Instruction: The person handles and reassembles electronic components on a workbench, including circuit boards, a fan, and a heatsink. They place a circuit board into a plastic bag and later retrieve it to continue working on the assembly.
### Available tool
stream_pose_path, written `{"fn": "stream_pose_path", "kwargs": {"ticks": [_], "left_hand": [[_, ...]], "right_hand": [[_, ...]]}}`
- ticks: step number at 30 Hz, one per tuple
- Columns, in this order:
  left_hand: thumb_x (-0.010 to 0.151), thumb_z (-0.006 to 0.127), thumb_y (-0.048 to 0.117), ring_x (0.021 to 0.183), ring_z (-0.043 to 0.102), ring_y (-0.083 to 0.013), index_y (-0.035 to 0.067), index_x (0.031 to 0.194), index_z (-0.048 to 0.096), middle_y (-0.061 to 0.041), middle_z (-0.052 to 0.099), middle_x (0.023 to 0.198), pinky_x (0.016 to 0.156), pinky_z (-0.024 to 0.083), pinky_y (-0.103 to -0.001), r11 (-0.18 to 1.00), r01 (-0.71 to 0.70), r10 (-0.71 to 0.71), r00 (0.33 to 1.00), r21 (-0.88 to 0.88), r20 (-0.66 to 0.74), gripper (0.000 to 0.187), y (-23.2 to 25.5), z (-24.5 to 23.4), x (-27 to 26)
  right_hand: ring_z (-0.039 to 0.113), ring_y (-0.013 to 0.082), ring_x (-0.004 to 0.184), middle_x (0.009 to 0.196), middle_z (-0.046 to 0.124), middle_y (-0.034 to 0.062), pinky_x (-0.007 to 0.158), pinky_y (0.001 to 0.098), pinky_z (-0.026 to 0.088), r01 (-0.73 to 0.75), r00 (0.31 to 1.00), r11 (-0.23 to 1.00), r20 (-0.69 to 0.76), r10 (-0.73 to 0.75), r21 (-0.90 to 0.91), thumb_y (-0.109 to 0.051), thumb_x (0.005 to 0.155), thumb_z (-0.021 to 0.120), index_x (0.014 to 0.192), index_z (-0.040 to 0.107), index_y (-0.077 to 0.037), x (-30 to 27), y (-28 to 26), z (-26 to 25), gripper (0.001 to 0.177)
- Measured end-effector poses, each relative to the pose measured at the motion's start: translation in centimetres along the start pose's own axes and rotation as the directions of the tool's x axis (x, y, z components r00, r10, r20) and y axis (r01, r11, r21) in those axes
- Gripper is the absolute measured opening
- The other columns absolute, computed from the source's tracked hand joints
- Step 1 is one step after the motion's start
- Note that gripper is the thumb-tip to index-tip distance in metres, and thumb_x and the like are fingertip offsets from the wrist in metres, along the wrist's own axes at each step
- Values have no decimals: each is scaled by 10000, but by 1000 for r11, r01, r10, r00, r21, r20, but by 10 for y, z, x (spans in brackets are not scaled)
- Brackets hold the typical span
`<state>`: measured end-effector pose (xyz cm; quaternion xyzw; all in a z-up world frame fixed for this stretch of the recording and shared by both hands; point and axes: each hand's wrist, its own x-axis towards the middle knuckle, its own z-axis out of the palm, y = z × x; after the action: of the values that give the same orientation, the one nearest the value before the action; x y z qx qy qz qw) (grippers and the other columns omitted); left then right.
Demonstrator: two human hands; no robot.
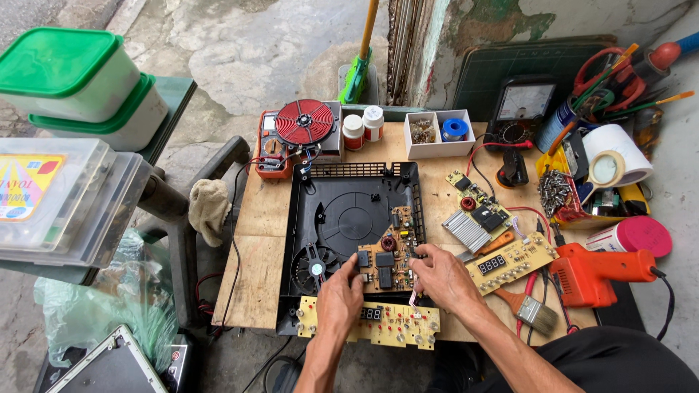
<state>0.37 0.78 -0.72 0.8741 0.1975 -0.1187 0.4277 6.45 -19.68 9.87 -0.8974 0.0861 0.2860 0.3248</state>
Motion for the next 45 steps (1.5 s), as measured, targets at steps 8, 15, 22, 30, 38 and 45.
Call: {"fn": "stream_pose_path", "kwargs": {"ticks": [8,15,22,30,38,45], "left_hand": [[1131,540,298,535,527,-49,334,1684,548,-39,857,1137,422,475,-200,932,176,-172,984,-318,39,555,33,-65,-32],[1063,603,345,1040,777,-92,285,1406,825,-36,897,972,951,548,-310,731,313,-559,784,-606,-270,412,53,-113,-96],[982,671,491,1480,521,-251,336,1596,594,5,623,1589,1149,465,-496,926,366,-370,825,-94,-427,638,-52,-31,-83],[947,741,436,1364,578,-325,307,1382,737,-12,634,1424,1057,523,-557,962,274,-233,846,15,-480,453,-73,-24,-73],[1018,706,453,1282,637,-208,310,1249,794,26,690,1345,938,614,-438,957,284,-278,816,-67,-507,286,-62,-32,-79],[1017,709,453,1030,742,-150,272,1183,818,23,765,1132,847,605,-383,945,150,-291,789,-289,-541,269,-33,-53,-92]], "right_hand": [[862,224,985,1218,856,175,957,368,703,7,1000,965,0,-8,262,-299,1079,613,1536,684,-153,-13,-9,-17,485],[857,238,1007,1088,911,165,977,347,662,-65,983,915,-133,127,398,-298,1055,677,1300,857,-89,-63,9,-10,369],[718,276,1400,1530,718,122,1183,475,596,-203,975,951,-43,219,233,-423,1064,647,1537,632,-162,-47,77,36,541],[730,269,1280,1584,634,84,1055,556,621,171,941,965,-258,-220,-199,-471,1070,588,1589,561,-199,11,12,45,587],[590,182,757,1044,523,21,620,381,657,296,881,844,-213,-422,-447,-406,1072,619,1413,621,-216,64,22,64,391],[691,207,951,1256,593,23,767,442,677,332,906,852,-116,-407,-405,-484,1043,565,1576,498,-253,42,4,59,585]]}}
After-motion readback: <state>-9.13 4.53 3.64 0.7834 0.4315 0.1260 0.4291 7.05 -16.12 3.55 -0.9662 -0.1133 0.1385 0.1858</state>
